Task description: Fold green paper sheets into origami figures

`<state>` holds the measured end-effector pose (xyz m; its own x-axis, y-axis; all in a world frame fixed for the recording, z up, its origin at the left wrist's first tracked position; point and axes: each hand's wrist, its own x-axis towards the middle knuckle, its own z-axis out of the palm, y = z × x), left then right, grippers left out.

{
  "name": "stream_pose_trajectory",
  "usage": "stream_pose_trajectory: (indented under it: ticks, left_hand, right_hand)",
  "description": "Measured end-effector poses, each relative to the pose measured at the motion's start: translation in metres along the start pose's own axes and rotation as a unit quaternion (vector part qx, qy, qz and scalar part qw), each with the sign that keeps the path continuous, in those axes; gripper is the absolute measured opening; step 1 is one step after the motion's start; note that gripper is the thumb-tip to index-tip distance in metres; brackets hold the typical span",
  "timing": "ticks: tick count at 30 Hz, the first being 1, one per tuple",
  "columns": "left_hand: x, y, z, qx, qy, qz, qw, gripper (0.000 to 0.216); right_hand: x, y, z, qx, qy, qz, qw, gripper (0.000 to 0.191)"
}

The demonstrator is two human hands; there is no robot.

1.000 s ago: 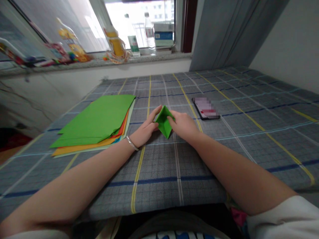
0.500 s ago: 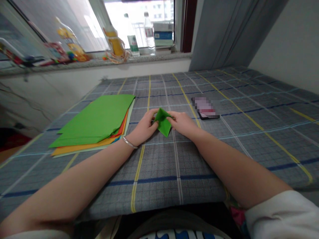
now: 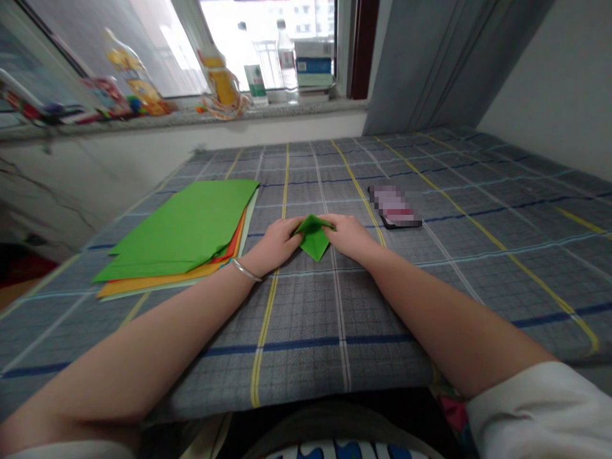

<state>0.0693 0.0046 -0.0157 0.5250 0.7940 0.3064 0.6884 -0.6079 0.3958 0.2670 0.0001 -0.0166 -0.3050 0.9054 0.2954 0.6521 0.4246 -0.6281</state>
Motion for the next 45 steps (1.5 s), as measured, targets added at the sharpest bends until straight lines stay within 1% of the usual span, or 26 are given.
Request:
stream_pose_trajectory:
  ticks: [2, 6, 10, 14, 18, 20, 22, 24, 26, 28, 30, 34, 37, 40, 42, 45]
  left_hand:
    - [-0.001, -0.004, -0.003, 0.0, -0.011, 0.025, 1.0, 0.046]
    - [-0.004, -0.009, -0.006, 0.013, -0.017, 0.046, 0.999, 0.051]
    - [-0.006, -0.014, -0.009, 0.003, -0.032, 0.077, 0.997, 0.053]
    - [-0.006, -0.021, -0.014, -0.025, -0.059, 0.12, 0.991, 0.053]
    - [-0.005, -0.025, -0.015, -0.034, -0.077, 0.125, 0.989, 0.05]
    - [-0.005, -0.025, -0.015, -0.038, -0.083, 0.122, 0.988, 0.049]
    - [-0.005, -0.025, -0.014, -0.047, -0.077, 0.116, 0.989, 0.048]
    - [-0.005, -0.024, -0.011, -0.066, -0.054, 0.107, 0.991, 0.049]
    - [-0.004, -0.022, -0.009, -0.084, -0.021, 0.098, 0.991, 0.05]
    - [-0.002, -0.021, -0.006, -0.082, -0.001, 0.089, 0.993, 0.05]
    - [-0.001, -0.021, -0.003, -0.058, 0.003, 0.078, 0.995, 0.05]
    - [-0.002, -0.022, -0.002, 0.001, -0.004, 0.069, 0.998, 0.047]
    - [-0.003, -0.023, -0.003, 0.011, -0.003, 0.072, 0.997, 0.044]
    - [-0.004, -0.025, -0.005, 0.001, 0.001, 0.084, 0.996, 0.043]
    - [-0.003, -0.027, -0.006, 0.001, -0.001, 0.097, 0.995, 0.042]
    - [-0.003, -0.029, -0.01, 0.022, -0.025, 0.125, 0.992, 0.041]
  right_hand:
    - [-0.001, 0.003, -0.003, 0.019, -0.021, -0.005, 1.0, 0.037]
    - [-0.002, 0.009, -0.009, 0.053, -0.059, 0.004, 0.997, 0.044]
    - [-0.003, 0.01, -0.014, 0.075, -0.078, 0.019, 0.994, 0.042]
    - [-0.004, 0.013, -0.019, 0.075, -0.118, 0.047, 0.989, 0.041]
    - [-0.004, 0.017, -0.022, 0.091, -0.135, 0.032, 0.986, 0.04]
    - [-0.004, 0.018, -0.022, 0.113, -0.141, 0.039, 0.983, 0.038]
    - [-0.003, 0.018, -0.021, 0.157, -0.126, 0.067, 0.977, 0.035]
    - [-0.002, 0.018, -0.02, 0.208, -0.083, 0.089, 0.97, 0.031]
    - [0.0, 0.019, -0.018, 0.239, -0.039, 0.088, 0.966, 0.029]
    - [0.003, 0.019, -0.016, 0.242, -0.012, 0.078, 0.967, 0.028]
    - [0.004, 0.02, -0.015, 0.219, 0.001, 0.075, 0.973, 0.029]
    - [0.005, 0.023, -0.014, 0.163, -0.001, 0.081, 0.983, 0.032]
    - [0.004, 0.027, -0.013, 0.159, -0.012, 0.08, 0.984, 0.034]
    - [0.003, 0.03, -0.012, 0.153, -0.026, 0.08, 0.985, 0.034]
    - [0.003, 0.03, -0.014, 0.13, -0.036, 0.071, 0.988, 0.033]
    - [0.002, 0.027, -0.018, 0.081, -0.05, 0.04, 0.995, 0.033]
